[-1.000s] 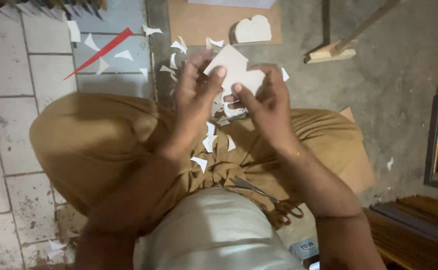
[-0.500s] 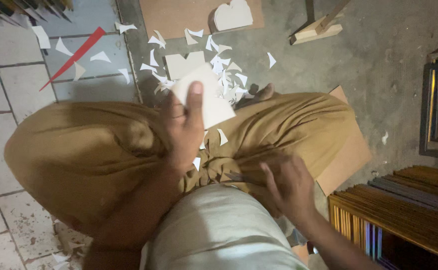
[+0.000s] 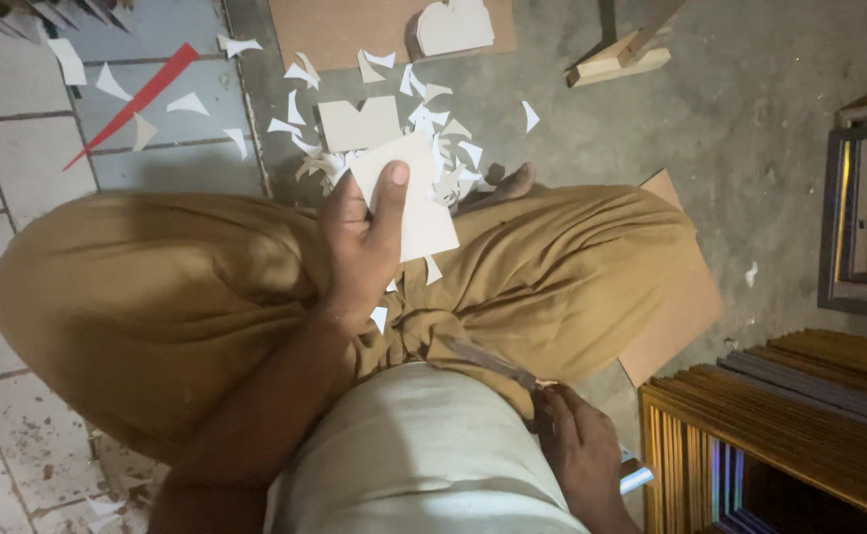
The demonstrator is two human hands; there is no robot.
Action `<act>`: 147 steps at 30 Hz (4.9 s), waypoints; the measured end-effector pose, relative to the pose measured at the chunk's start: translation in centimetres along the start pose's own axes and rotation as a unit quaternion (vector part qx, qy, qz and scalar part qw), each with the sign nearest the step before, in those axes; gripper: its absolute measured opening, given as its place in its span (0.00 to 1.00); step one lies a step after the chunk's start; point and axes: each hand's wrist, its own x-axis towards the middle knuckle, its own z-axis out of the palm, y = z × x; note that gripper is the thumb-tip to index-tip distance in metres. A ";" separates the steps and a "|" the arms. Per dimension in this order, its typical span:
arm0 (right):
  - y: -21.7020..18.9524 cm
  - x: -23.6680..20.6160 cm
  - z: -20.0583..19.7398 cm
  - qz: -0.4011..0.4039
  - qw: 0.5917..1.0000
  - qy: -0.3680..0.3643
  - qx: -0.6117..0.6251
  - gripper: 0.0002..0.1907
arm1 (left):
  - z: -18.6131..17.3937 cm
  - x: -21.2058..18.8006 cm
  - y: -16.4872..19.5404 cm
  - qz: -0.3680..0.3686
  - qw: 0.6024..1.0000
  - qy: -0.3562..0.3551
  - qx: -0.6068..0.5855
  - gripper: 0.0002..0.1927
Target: The person sits cross-legged on the floor and trims curved edges off white cardstock pieces with scissors, cutting small crescent scraps away and placing the trimmed pieces on a growing stack of finished shapes on the cardboard sheet in front of them.
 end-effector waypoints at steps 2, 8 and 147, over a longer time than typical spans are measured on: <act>0.3 -0.4 0.4 0.032 0.999 -0.020 -0.026 0.15 | -0.1 0.0 0.1 -0.014 1.000 -0.004 0.003 0.11; 3.3 1.4 -0.4 0.135 0.955 -0.253 0.079 0.09 | -0.3 -0.1 1.9 -0.030 0.999 -0.026 -0.005 0.12; 0.5 15.1 -1.8 0.013 0.766 -0.254 0.591 0.17 | -2.2 1.4 12.1 -0.231 0.902 -0.363 0.033 0.12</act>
